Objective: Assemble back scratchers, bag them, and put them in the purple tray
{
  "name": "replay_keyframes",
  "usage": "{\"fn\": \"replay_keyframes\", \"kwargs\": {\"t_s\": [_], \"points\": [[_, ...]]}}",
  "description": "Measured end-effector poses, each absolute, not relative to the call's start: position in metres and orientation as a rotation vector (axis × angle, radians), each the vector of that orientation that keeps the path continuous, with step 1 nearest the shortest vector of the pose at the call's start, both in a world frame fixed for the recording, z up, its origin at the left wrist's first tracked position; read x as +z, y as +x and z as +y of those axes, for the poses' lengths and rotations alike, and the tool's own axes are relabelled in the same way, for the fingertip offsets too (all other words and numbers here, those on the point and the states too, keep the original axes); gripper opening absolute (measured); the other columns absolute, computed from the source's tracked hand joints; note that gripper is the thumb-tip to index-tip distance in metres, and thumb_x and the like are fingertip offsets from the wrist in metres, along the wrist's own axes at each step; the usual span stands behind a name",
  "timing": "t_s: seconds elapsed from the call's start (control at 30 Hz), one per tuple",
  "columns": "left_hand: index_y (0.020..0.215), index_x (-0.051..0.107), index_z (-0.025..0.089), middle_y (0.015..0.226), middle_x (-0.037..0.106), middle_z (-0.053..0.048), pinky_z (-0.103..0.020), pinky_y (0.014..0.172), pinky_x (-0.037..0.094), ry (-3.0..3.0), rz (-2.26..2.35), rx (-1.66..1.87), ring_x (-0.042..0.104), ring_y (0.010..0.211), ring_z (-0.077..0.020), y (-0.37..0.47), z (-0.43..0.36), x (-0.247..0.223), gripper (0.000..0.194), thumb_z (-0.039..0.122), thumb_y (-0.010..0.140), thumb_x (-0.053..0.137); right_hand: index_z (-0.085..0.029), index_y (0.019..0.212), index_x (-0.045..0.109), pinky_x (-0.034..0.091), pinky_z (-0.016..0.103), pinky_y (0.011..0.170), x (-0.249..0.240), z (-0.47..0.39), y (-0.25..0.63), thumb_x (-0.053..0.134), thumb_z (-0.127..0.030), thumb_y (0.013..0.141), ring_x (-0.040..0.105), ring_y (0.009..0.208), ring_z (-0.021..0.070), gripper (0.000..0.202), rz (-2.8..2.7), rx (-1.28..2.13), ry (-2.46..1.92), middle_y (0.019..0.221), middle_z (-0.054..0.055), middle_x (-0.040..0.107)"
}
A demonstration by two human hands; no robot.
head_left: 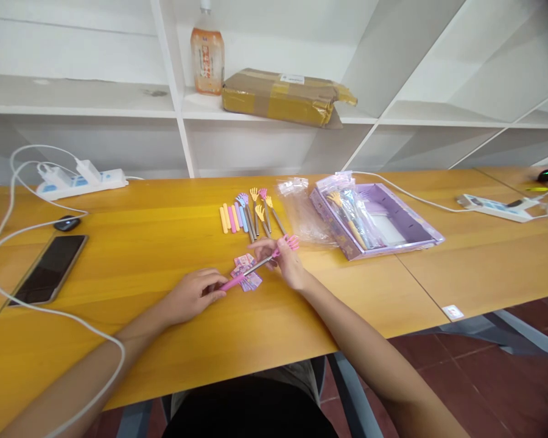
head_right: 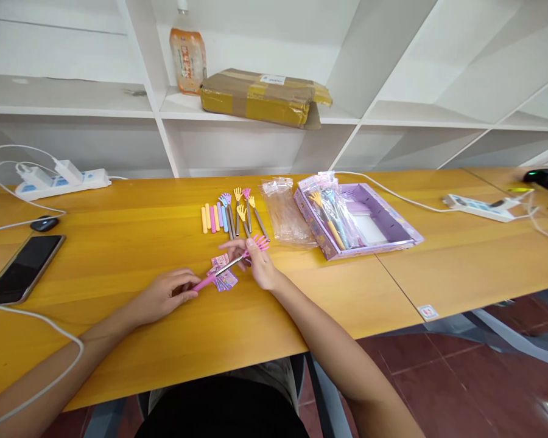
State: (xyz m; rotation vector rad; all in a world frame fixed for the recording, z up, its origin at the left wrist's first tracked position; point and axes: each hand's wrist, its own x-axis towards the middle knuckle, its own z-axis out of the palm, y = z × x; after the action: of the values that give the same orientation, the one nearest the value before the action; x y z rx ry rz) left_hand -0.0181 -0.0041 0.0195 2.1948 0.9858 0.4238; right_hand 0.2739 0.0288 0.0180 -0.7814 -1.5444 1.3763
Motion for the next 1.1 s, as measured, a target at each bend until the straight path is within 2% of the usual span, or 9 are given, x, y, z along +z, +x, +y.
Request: {"fn": "replay_keyframes", "kwargs": {"t_s": [0.33, 0.5, 0.6, 0.67, 0.73, 0.83, 0.9, 1.03, 1.1], "points": [[0.111, 0.073, 0.025, 0.091, 0.068, -0.001, -0.031, 0.077, 0.045, 2.179, 0.992, 0.418, 0.06, 0.082, -0.0178, -0.019, -0.004, 0.017, 0.021, 0.04, 0.104, 0.06, -0.021, 0.127, 0.074, 0.037, 0.03, 0.055, 0.013, 0.019, 0.266, 0.022, -0.073, 0.108, 0.044, 0.059, 0.0139, 0.076, -1.682, 1.427, -0.752, 0.092, 0.005, 0.067], [0.111, 0.074, 0.025, 0.09, 0.068, -0.001, -0.03, 0.077, 0.045, 2.165, 0.992, 0.425, 0.06, 0.082, -0.0179, -0.019, -0.003, 0.018, 0.021, 0.041, 0.104, 0.061, -0.022, 0.134, 0.071, 0.032, 0.03, 0.052, 0.014, 0.015, 0.264, 0.02, -0.068, 0.111, 0.038, 0.055, 0.0124, 0.072, -1.757, 1.409, -0.753, 0.105, 0.007, 0.072], [0.111, 0.074, 0.025, 0.092, 0.068, -0.001, -0.03, 0.079, 0.045, 2.167, 0.988, 0.433, 0.061, 0.083, -0.0179, -0.019, -0.003, 0.018, 0.021, 0.041, 0.104, 0.062, -0.023, 0.134, 0.071, 0.037, 0.03, 0.055, 0.013, 0.013, 0.264, 0.02, -0.068, 0.111, 0.045, 0.06, 0.0142, 0.072, -1.796, 1.377, -0.76, 0.109, 0.009, 0.073], [0.111, 0.074, 0.025, 0.094, 0.069, -0.001, -0.031, 0.081, 0.045, 2.178, 0.989, 0.446, 0.061, 0.086, -0.0183, -0.019, -0.003, 0.017, 0.02, 0.04, 0.104, 0.062, -0.022, 0.13, 0.074, 0.046, 0.031, 0.064, 0.012, 0.013, 0.263, 0.018, -0.067, 0.111, 0.058, 0.075, 0.0178, 0.074, -1.839, 1.355, -0.751, 0.114, 0.011, 0.073], [0.112, 0.074, 0.025, 0.095, 0.069, -0.002, -0.031, 0.082, 0.045, 2.192, 0.996, 0.462, 0.062, 0.087, -0.0189, -0.02, -0.003, 0.017, 0.02, 0.04, 0.104, 0.063, -0.021, 0.125, 0.076, 0.052, 0.035, 0.082, 0.013, 0.014, 0.263, 0.017, -0.066, 0.112, 0.064, 0.099, 0.0224, 0.075, -1.891, 1.322, -0.724, 0.119, 0.012, 0.072], [0.112, 0.074, 0.024, 0.094, 0.069, -0.002, -0.032, 0.082, 0.045, 2.204, 1.003, 0.478, 0.062, 0.087, -0.0191, -0.02, -0.003, 0.016, 0.02, 0.039, 0.104, 0.063, -0.021, 0.122, 0.077, 0.046, 0.042, 0.108, 0.016, 0.015, 0.26, 0.017, -0.064, 0.112, 0.062, 0.119, 0.0254, 0.074, -1.939, 1.255, -0.666, 0.119, 0.012, 0.072], [0.111, 0.074, 0.024, 0.094, 0.069, -0.002, -0.032, 0.082, 0.045, 2.212, 1.001, 0.489, 0.061, 0.087, -0.019, -0.02, -0.003, 0.016, 0.02, 0.038, 0.104, 0.062, -0.021, 0.123, 0.076, 0.044, 0.044, 0.111, 0.017, 0.015, 0.259, 0.016, -0.062, 0.113, 0.063, 0.116, 0.0249, 0.074, -1.961, 1.225, -0.642, 0.117, 0.012, 0.071], [0.11, 0.074, 0.023, 0.094, 0.069, -0.003, -0.032, 0.084, 0.045, 2.231, 0.998, 0.513, 0.061, 0.089, -0.0194, -0.02, -0.002, 0.016, 0.02, 0.038, 0.104, 0.062, -0.021, 0.127, 0.073, 0.049, 0.042, 0.104, 0.015, 0.015, 0.259, 0.015, -0.061, 0.113, 0.064, 0.108, 0.023, 0.072, -2.004, 1.199, -0.657, 0.119, 0.011, 0.07], [0.11, 0.075, 0.023, 0.093, 0.069, -0.003, -0.032, 0.083, 0.045, 2.219, 1.014, 0.509, 0.06, 0.088, -0.0196, -0.019, -0.001, 0.017, 0.021, 0.038, 0.104, 0.062, -0.021, 0.13, 0.072, 0.052, 0.039, 0.098, 0.015, 0.017, 0.26, 0.017, -0.064, 0.113, 0.064, 0.098, 0.0207, 0.072, -1.985, 1.251, -0.702, 0.117, 0.01, 0.07]]}}
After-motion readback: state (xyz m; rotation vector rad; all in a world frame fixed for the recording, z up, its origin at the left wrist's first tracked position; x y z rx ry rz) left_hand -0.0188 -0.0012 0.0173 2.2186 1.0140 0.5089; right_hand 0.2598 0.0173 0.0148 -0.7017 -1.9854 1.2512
